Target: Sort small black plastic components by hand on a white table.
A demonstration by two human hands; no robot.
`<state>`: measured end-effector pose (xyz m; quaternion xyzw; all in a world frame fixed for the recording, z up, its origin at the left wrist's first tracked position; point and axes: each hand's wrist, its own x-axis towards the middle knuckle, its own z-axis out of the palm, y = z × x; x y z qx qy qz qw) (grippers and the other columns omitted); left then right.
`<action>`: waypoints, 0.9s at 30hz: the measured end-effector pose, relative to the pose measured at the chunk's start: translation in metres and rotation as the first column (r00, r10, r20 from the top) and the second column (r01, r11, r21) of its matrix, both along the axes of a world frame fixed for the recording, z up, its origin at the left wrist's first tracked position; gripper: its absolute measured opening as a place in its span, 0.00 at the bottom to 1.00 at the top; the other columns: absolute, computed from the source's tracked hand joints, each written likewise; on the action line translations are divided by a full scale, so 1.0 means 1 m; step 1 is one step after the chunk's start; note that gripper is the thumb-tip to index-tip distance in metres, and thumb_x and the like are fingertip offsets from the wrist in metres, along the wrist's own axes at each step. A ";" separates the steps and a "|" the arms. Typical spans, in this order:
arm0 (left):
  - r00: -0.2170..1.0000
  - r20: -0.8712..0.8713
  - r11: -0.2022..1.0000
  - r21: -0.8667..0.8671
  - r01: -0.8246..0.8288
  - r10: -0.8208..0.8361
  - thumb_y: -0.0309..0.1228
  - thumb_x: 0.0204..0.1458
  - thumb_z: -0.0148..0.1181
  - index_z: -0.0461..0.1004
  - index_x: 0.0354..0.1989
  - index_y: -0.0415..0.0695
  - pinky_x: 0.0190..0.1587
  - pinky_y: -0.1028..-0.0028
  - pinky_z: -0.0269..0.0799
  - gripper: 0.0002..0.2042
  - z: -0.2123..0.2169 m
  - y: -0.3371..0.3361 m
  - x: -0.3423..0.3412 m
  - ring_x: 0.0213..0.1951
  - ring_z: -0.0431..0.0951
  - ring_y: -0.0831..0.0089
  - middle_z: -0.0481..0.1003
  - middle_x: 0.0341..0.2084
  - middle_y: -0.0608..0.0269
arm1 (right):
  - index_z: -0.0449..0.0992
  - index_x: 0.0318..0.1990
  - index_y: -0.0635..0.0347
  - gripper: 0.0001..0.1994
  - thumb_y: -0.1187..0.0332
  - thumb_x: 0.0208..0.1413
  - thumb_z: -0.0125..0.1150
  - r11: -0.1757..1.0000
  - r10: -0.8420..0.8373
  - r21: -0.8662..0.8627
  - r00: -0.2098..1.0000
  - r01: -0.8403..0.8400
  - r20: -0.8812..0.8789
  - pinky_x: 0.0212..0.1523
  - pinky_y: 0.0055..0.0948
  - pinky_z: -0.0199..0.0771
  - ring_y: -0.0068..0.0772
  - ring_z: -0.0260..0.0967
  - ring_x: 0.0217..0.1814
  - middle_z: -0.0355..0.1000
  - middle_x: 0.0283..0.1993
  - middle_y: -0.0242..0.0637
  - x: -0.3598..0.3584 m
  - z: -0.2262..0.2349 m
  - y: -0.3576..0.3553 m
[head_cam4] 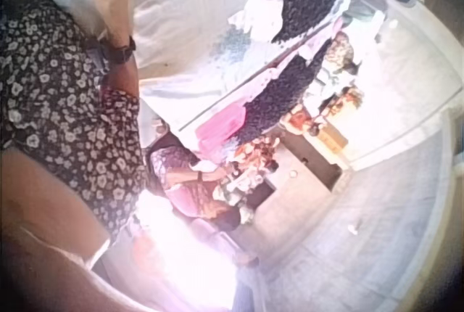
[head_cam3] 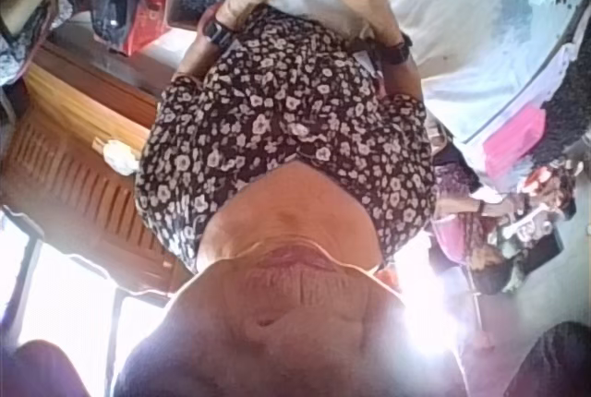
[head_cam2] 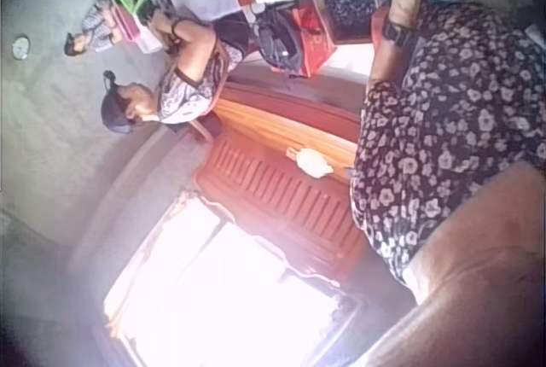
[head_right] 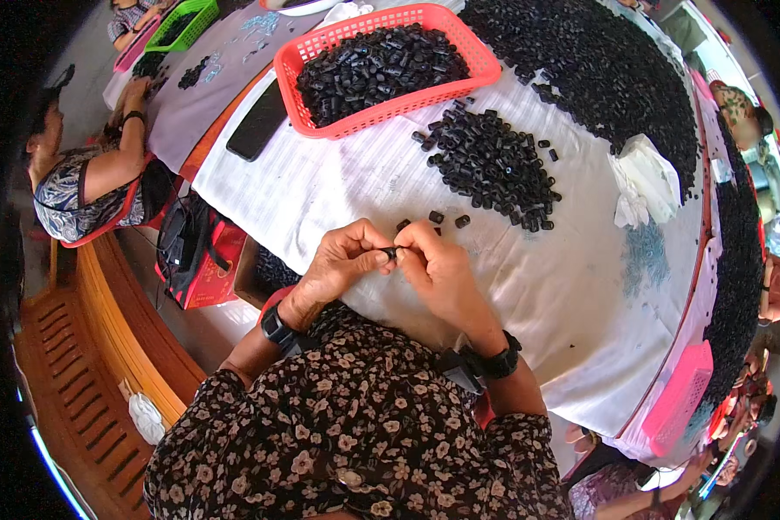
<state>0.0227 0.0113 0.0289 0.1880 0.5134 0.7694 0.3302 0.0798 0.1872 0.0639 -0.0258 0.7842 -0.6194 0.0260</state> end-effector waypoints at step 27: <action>0.952 -0.117 0.937 -0.179 -0.301 0.283 0.16 0.47 0.57 0.73 0.23 0.36 0.27 0.83 0.68 0.04 -0.007 0.026 0.008 0.24 0.69 0.86 0.74 0.21 0.69 | 0.62 0.40 0.63 0.14 0.76 0.43 0.54 0.726 0.132 0.655 0.892 0.209 -0.432 0.35 0.39 0.68 0.46 0.66 0.35 0.66 0.31 0.45 -0.004 -0.025 -0.021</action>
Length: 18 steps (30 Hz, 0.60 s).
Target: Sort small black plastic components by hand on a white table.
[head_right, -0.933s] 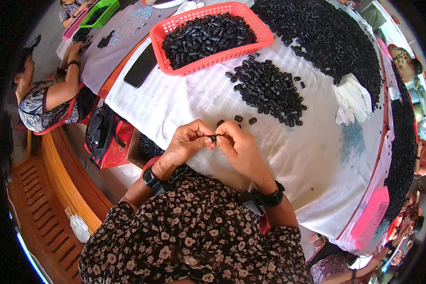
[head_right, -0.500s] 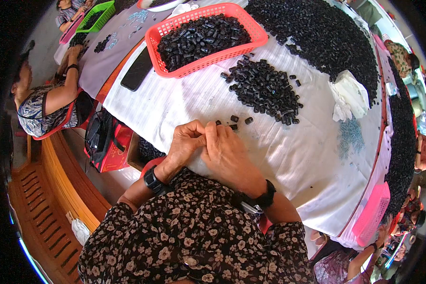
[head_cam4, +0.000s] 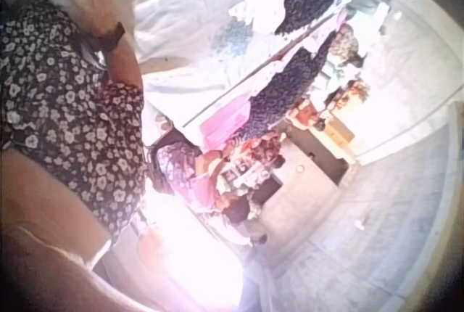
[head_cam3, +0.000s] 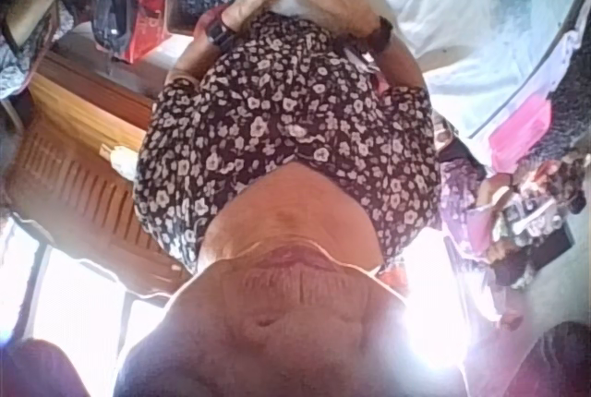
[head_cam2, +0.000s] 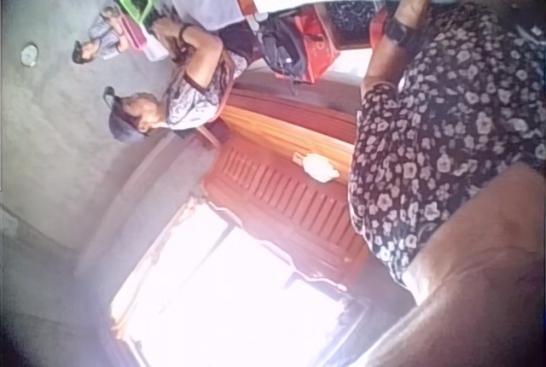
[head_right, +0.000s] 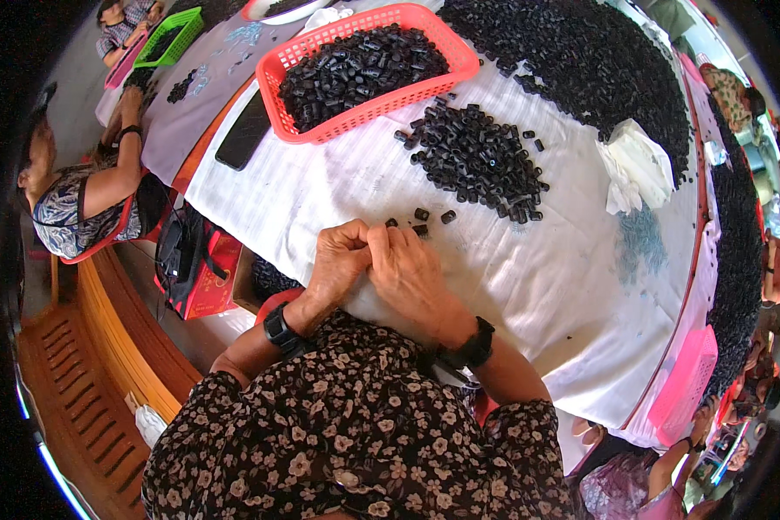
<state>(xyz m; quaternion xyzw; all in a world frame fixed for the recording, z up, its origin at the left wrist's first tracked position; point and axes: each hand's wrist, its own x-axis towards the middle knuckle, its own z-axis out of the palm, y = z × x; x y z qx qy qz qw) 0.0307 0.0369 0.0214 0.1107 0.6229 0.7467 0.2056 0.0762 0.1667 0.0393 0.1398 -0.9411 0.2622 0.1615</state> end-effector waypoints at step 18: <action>0.992 0.120 0.999 0.024 0.040 -0.043 0.23 0.52 0.57 0.72 0.32 0.36 0.33 0.78 0.70 0.03 0.012 -0.008 -0.013 0.26 0.73 0.77 0.76 0.24 0.60 | 0.68 0.26 0.62 0.02 0.77 0.42 0.52 0.924 -0.240 0.272 0.961 0.269 -0.135 0.32 0.33 0.70 0.40 0.66 0.33 0.62 0.29 0.39 -0.031 -0.010 0.055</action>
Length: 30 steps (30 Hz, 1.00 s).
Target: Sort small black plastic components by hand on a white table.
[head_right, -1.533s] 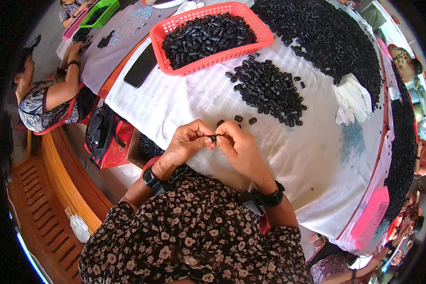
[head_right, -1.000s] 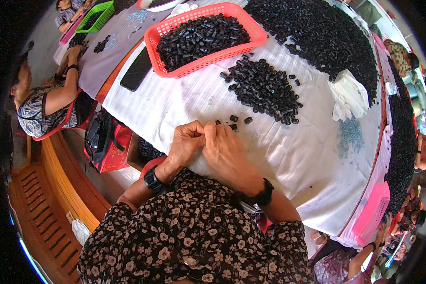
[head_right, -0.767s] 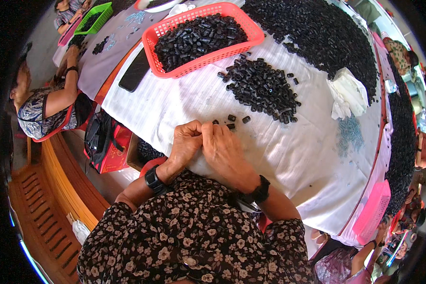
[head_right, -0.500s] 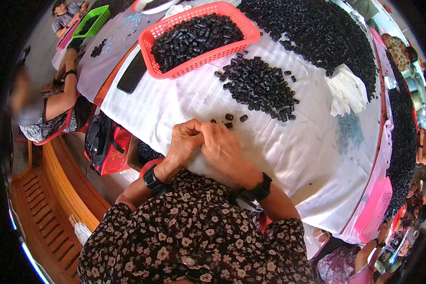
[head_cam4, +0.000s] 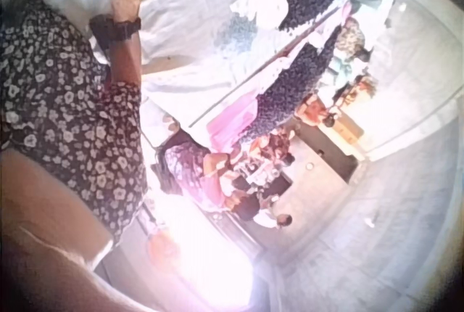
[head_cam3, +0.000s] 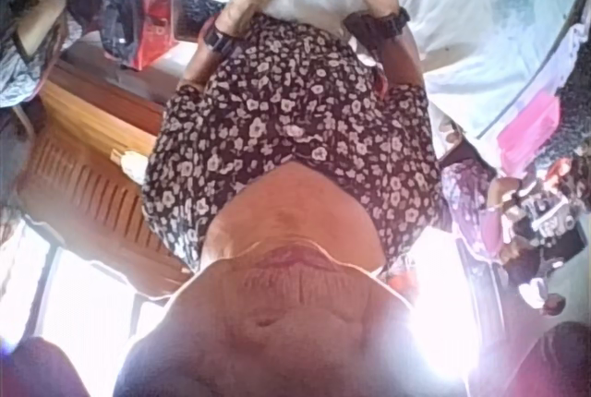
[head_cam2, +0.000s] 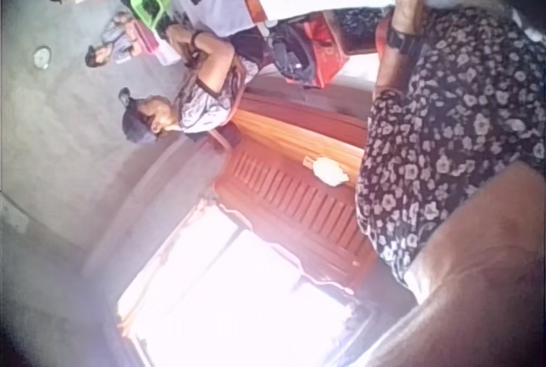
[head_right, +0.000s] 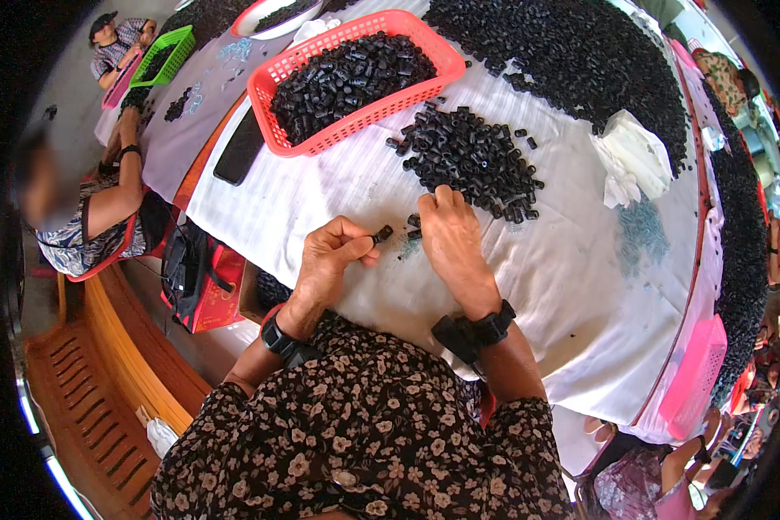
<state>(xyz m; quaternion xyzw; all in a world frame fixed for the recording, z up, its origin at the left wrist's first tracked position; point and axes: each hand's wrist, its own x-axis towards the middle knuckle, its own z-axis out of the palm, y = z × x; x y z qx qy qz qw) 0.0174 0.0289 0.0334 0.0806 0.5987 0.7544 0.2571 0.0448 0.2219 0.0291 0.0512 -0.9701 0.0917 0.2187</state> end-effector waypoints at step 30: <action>0.444 -0.875 0.914 -0.323 -0.245 -0.191 0.19 0.46 0.57 0.74 0.34 0.39 0.38 0.72 0.72 0.06 0.025 0.059 -0.095 0.33 0.76 0.66 0.75 0.27 0.58 | 0.67 0.42 0.62 0.10 0.80 0.51 0.52 0.680 -0.165 -0.732 0.963 -0.045 -0.212 0.33 0.36 0.70 0.46 0.68 0.33 0.67 0.34 0.45 0.006 -0.006 0.001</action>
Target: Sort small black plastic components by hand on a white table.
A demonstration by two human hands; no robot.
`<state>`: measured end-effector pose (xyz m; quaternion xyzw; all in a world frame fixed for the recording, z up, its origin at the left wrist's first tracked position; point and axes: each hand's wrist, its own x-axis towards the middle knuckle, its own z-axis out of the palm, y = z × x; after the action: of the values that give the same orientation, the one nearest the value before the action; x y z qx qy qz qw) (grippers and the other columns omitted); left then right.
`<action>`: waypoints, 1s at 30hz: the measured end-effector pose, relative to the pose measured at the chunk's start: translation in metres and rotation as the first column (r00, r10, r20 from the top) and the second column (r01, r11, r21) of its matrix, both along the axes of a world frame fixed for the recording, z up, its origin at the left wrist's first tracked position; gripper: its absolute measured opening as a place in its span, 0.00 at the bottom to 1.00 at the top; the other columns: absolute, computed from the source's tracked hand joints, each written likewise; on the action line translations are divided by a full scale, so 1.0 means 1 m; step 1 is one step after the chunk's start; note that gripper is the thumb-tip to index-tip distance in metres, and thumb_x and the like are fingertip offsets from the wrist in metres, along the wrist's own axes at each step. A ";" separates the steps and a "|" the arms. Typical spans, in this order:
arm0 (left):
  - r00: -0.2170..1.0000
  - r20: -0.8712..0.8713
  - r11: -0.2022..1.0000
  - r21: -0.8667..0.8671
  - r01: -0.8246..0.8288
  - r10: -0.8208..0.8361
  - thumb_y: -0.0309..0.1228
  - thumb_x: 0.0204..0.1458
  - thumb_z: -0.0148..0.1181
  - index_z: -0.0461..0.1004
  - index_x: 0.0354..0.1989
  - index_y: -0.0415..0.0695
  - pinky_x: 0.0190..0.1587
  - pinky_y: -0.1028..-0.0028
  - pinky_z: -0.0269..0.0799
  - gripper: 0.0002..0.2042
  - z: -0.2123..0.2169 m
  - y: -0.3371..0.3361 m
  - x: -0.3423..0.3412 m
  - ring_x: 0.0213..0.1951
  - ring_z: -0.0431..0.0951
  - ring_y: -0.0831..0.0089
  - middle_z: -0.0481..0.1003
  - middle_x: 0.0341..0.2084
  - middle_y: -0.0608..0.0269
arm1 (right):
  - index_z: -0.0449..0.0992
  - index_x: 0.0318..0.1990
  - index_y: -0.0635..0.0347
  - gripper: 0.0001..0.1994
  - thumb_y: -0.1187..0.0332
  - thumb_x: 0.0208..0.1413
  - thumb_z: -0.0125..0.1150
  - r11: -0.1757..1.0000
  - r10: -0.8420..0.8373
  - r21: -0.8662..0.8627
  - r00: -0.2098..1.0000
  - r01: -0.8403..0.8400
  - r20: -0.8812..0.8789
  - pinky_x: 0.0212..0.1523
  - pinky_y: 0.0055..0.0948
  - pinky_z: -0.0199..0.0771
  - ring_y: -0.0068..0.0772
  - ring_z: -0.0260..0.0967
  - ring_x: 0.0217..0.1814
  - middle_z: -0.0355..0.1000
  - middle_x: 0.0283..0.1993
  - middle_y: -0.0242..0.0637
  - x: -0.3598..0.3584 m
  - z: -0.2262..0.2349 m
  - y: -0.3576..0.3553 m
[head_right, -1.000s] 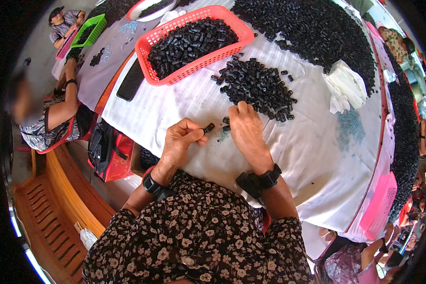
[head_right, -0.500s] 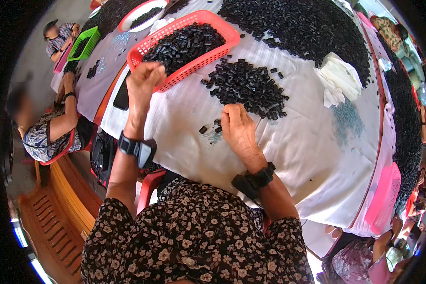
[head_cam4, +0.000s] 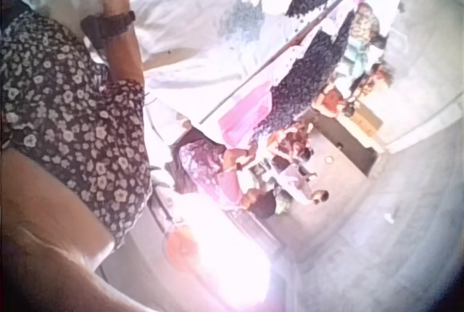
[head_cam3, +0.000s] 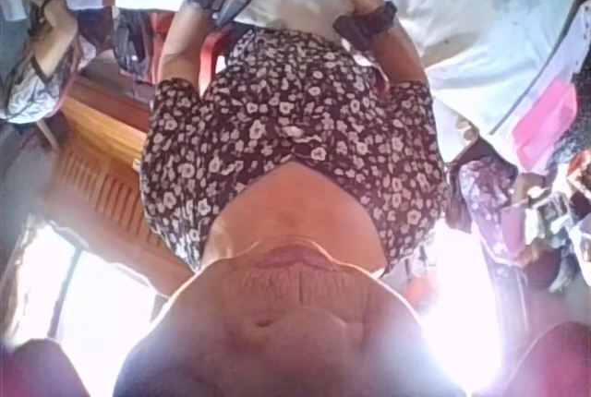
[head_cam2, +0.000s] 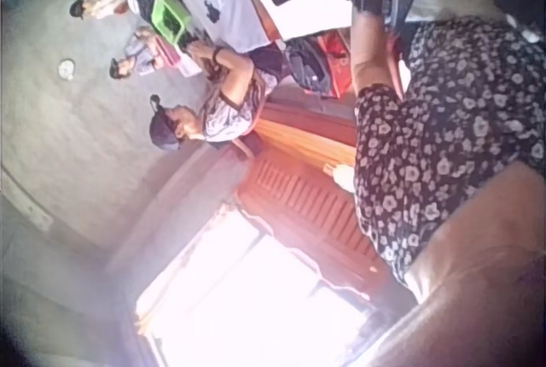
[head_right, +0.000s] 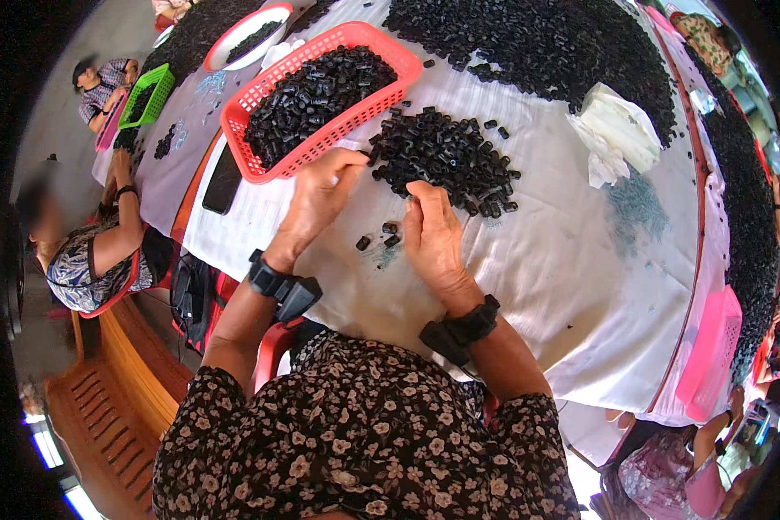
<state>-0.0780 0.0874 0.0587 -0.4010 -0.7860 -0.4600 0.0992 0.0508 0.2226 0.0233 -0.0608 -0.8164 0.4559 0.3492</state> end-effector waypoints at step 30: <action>0.993 0.116 0.983 -0.179 0.045 -0.024 0.18 0.47 0.55 0.74 0.38 0.39 0.41 0.69 0.71 0.09 -0.020 -0.040 0.025 0.37 0.76 0.59 0.75 0.34 0.54 | 0.69 0.43 0.62 0.10 0.81 0.53 0.49 0.995 -0.020 -0.101 0.999 0.023 0.039 0.35 0.29 0.70 0.38 0.69 0.35 0.68 0.37 0.43 0.000 0.000 0.001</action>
<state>-0.0528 0.0470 0.0386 -0.3952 -0.8218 -0.4103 0.0096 0.0509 0.2239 0.0234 -0.0958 -0.7979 0.4918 0.3351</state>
